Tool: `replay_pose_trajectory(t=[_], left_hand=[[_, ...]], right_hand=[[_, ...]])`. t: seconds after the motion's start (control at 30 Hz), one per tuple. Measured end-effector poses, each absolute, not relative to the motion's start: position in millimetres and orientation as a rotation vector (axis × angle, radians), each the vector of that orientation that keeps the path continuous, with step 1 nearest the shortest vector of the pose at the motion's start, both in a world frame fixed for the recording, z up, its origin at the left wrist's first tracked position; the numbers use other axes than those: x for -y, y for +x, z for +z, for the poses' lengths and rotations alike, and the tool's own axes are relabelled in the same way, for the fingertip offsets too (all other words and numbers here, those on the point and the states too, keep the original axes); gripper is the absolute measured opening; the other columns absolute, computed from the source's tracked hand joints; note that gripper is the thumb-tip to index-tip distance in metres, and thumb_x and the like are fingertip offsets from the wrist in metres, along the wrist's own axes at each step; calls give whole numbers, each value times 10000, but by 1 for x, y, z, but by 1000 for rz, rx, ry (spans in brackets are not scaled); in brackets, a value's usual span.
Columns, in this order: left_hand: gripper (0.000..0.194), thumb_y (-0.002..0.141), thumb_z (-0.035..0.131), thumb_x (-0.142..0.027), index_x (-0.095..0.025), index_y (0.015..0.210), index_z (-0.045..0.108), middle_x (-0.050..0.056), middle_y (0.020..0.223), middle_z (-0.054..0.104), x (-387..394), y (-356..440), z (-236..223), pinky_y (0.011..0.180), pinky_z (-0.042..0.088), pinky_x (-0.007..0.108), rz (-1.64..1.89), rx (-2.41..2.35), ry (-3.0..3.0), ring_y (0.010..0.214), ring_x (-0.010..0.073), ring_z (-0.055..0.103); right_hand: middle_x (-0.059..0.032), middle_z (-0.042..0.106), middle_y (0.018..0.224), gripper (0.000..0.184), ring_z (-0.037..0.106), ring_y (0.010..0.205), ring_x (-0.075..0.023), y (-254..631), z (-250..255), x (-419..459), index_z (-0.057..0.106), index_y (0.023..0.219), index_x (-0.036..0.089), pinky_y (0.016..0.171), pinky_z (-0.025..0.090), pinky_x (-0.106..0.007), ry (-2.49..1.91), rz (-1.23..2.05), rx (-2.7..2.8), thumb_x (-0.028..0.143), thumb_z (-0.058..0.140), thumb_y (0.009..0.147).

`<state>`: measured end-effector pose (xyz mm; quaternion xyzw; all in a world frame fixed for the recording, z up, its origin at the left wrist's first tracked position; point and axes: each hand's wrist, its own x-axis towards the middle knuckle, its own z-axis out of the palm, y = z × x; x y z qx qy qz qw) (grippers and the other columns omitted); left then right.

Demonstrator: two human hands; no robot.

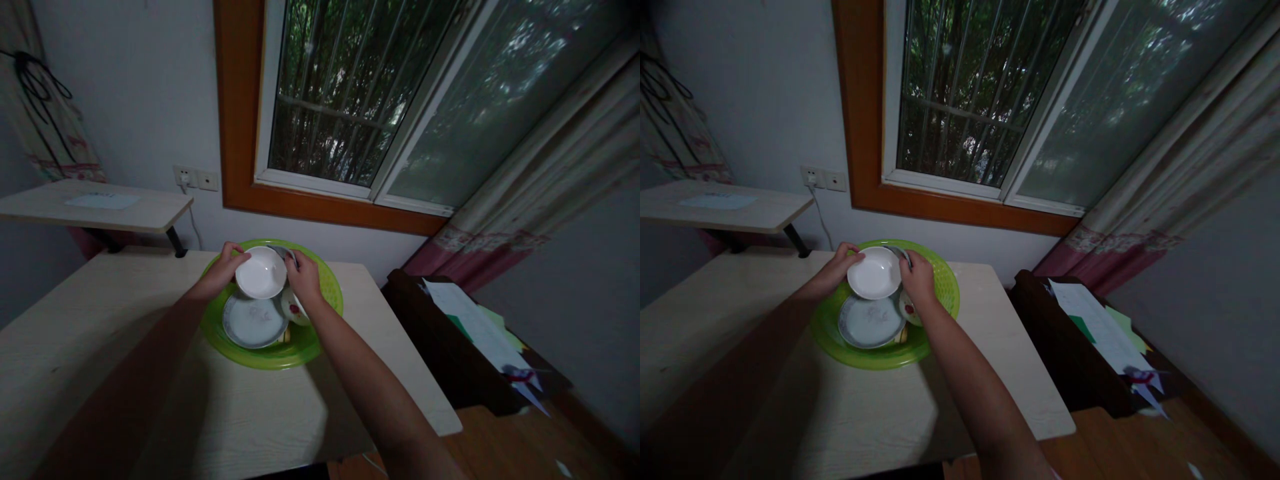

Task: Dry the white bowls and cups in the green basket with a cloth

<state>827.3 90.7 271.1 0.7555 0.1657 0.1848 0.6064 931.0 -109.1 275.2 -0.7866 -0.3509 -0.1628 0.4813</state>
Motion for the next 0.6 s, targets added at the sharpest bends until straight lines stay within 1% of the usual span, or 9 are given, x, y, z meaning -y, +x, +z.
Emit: replay_pose_trajectory(t=[0.1,0.2,0.27,0.33,0.43,0.5,0.6], left_hand=[[435,876,608,-553,-243,1157,488,-22,783,578,-93,829,268,532,368,252,410,-375,1696,620,161,560],[411,872,609,-551,-246,1122,495,-31,743,558,-91,829,268,488,332,239,364,-360,1693,579,152,541],[397,869,609,-552,-252,1102,492,-36,732,548,-89,829,269,474,323,236,335,-346,1691,568,150,534],[394,862,616,-543,-253,1095,486,-37,740,545,-88,829,269,475,329,236,327,-333,1667,571,149,538],[367,856,611,-507,-250,1091,496,-25,779,564,-86,829,268,486,347,240,324,-317,1634,596,152,555],[339,856,600,-488,-253,1085,513,-16,808,585,-85,829,268,492,354,243,309,-309,1639,626,161,576],[300,844,601,-476,-260,1038,523,-26,781,573,-86,830,268,488,345,247,293,-313,1674,622,166,566]], right_hand=[[-70,776,937,298,681,847,-227,929,277,110,762,944,184,845,522,-339,-1887,-436,823,328,505,985],[-59,769,934,284,679,870,-221,925,279,111,749,941,193,857,526,-332,-1820,-434,854,344,512,984],[-56,771,991,256,687,927,-220,923,280,111,743,999,204,890,536,-333,-1788,-389,911,341,528,983],[-64,758,1115,235,687,1026,-219,921,280,110,722,1112,215,941,542,-339,-1746,-315,1007,314,567,966],[-106,680,1290,333,647,1182,-222,919,279,109,654,1248,207,1024,532,-363,-1682,-240,1200,273,638,922],[-124,649,1311,358,617,1234,-228,917,278,108,634,1267,199,1071,514,-387,-1709,-235,1316,294,668,923],[-126,657,1306,322,606,1252,-230,912,277,107,661,1257,198,1109,490,-404,-1849,-218,1488,376,634,990]])
